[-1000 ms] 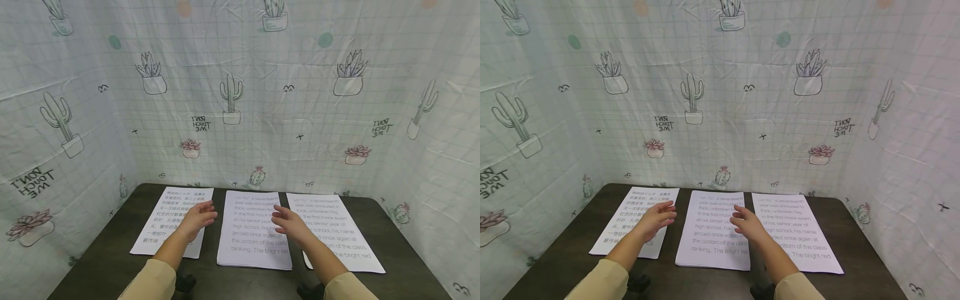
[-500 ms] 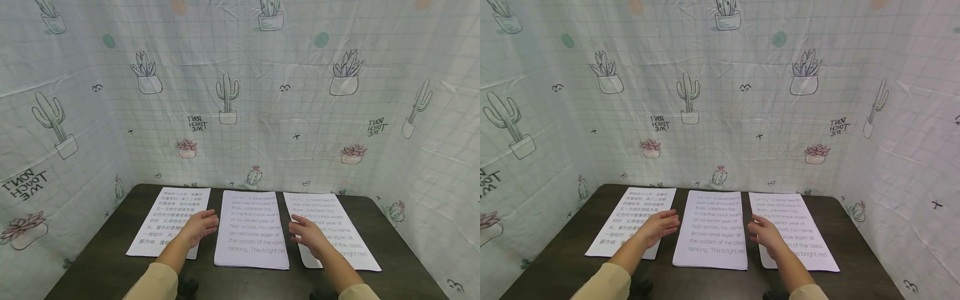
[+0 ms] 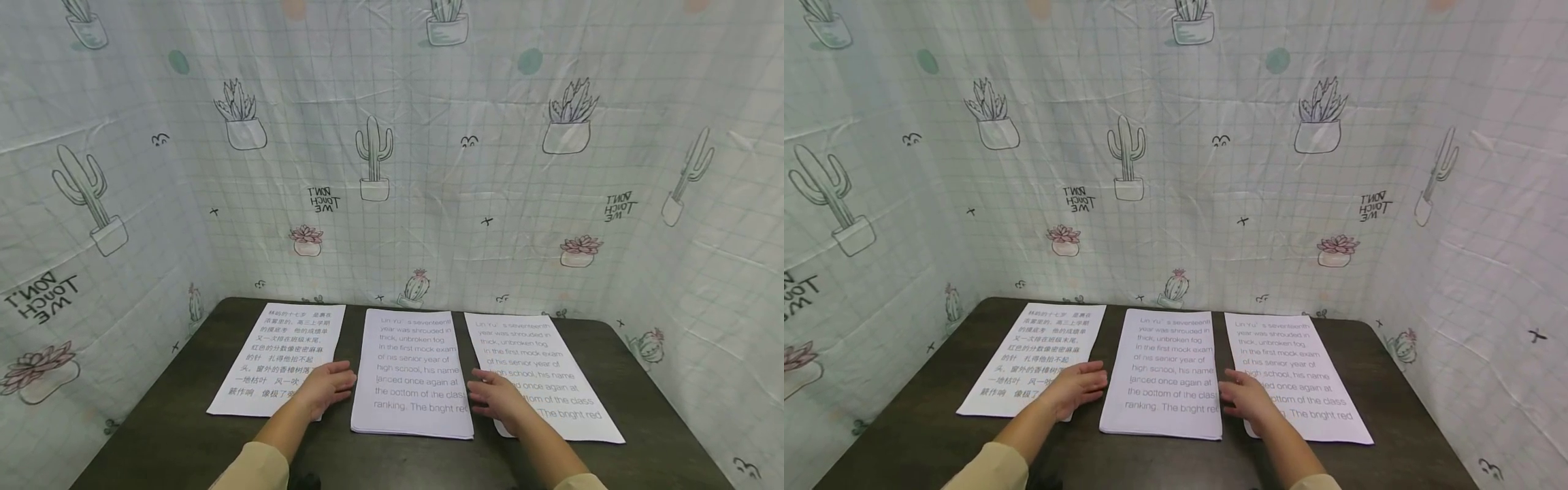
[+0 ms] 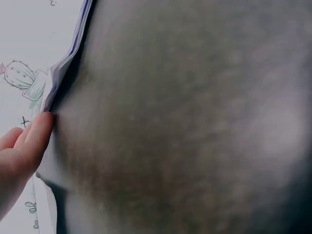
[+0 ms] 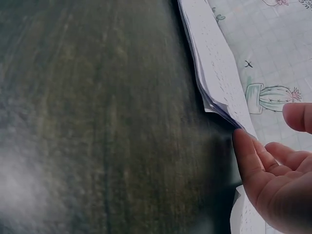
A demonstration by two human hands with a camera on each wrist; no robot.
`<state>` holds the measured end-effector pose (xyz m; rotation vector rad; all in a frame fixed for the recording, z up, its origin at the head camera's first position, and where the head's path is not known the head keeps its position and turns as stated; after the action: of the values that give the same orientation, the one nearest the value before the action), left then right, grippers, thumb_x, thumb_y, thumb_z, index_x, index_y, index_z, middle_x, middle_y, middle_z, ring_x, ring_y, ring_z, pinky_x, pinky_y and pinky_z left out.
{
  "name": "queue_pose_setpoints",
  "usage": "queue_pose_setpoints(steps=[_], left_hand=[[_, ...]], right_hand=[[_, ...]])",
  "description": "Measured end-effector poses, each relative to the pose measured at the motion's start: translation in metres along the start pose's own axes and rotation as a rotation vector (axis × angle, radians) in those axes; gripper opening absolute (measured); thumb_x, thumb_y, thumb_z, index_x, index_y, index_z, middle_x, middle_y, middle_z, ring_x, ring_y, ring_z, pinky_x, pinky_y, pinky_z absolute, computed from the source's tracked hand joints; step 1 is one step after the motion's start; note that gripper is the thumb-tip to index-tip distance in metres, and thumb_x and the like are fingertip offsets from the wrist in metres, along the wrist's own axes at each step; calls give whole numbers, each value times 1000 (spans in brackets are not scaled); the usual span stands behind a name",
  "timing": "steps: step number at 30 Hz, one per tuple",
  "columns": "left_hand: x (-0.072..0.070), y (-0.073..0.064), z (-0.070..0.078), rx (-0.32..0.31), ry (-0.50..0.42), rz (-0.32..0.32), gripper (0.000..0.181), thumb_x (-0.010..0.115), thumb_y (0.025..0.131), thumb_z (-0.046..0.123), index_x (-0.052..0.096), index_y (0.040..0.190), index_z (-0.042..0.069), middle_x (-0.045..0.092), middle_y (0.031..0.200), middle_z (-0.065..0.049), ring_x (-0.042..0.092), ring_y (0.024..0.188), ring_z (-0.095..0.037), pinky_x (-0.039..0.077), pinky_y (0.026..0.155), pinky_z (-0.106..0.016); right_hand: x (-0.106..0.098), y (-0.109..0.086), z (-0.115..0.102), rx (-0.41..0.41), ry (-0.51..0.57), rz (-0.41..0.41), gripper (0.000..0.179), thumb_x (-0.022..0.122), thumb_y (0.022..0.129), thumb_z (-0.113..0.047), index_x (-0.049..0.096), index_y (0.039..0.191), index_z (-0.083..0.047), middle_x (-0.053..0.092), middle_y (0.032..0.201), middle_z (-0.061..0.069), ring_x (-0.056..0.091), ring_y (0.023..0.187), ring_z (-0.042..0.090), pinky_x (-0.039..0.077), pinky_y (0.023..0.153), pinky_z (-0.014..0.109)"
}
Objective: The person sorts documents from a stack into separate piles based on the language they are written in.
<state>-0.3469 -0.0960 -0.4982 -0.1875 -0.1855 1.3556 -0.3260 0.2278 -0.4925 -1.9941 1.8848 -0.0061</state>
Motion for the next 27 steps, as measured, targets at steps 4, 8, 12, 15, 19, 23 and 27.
queue_pose_setpoints(steps=[4, 8, 12, 15, 19, 23, 27], left_hand=[[3, -2, -4, -27, -1, -4, 57, 56, 95, 6, 32, 142, -18, 45, 139, -35, 52, 127, -43, 47, 104, -51], [5, -2, -8, -31, -1, -1, 57, 56, 95, 6, 33, 141, -18, 45, 140, -35, 52, 126, -42, 48, 103, -51], [7, -3, -10, -17, 3, -9, 58, 57, 94, 6, 33, 140, -19, 44, 140, -35, 54, 123, -40, 48, 102, -52], [10, -2, -11, 1, 13, -8, 58, 57, 93, 5, 34, 140, -20, 44, 139, -36, 55, 122, -40, 48, 102, -52], [12, 0, -11, 29, 90, 39, 59, 62, 87, 0, 39, 137, -19, 52, 132, -36, 61, 116, -36, 53, 97, -47], [13, 2, -12, 52, 235, 126, 58, 68, 79, -2, 49, 133, -15, 66, 116, -28, 69, 95, -24, 59, 82, -38], [13, 3, -11, 60, 297, 178, 55, 70, 78, -1, 54, 130, -12, 70, 107, -22, 68, 88, -20, 58, 78, -37]], right_hand=[[4, -1, 2, 23, -43, -4, 56, 52, 98, -16, 34, 144, 11, 41, 142, 36, 52, 124, 47, 57, 89, 46], [8, -1, 4, 28, -88, 8, 54, 54, 96, -14, 40, 141, 12, 52, 132, 33, 59, 114, 43, 58, 83, 46], [11, -1, 6, 13, -162, 43, 51, 60, 91, -10, 47, 135, 13, 63, 117, 26, 66, 99, 33, 59, 76, 44], [12, 1, 7, 3, -222, 83, 50, 64, 87, -8, 51, 131, 13, 68, 106, 20, 69, 87, 25, 60, 70, 41], [14, 1, 7, -5, -255, 118, 48, 67, 85, -5, 54, 128, 12, 69, 101, 19, 70, 81, 23, 60, 68, 39], [16, 1, 6, -24, -252, 117, 46, 65, 86, -2, 55, 127, 14, 69, 101, 20, 70, 81, 23, 60, 70, 41], [17, 1, 6, -25, -237, 112, 43, 64, 86, -1, 56, 126, 14, 70, 97, 18, 69, 79, 21, 60, 70, 40]])
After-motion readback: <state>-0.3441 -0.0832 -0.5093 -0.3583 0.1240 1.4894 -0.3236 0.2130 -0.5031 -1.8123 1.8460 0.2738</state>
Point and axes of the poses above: each hand's wrist, its own y-axis towards the middle knuckle, its own x-axis out of the palm, z = x × y, the point moved 6 cm from there along y, towards the middle knuckle
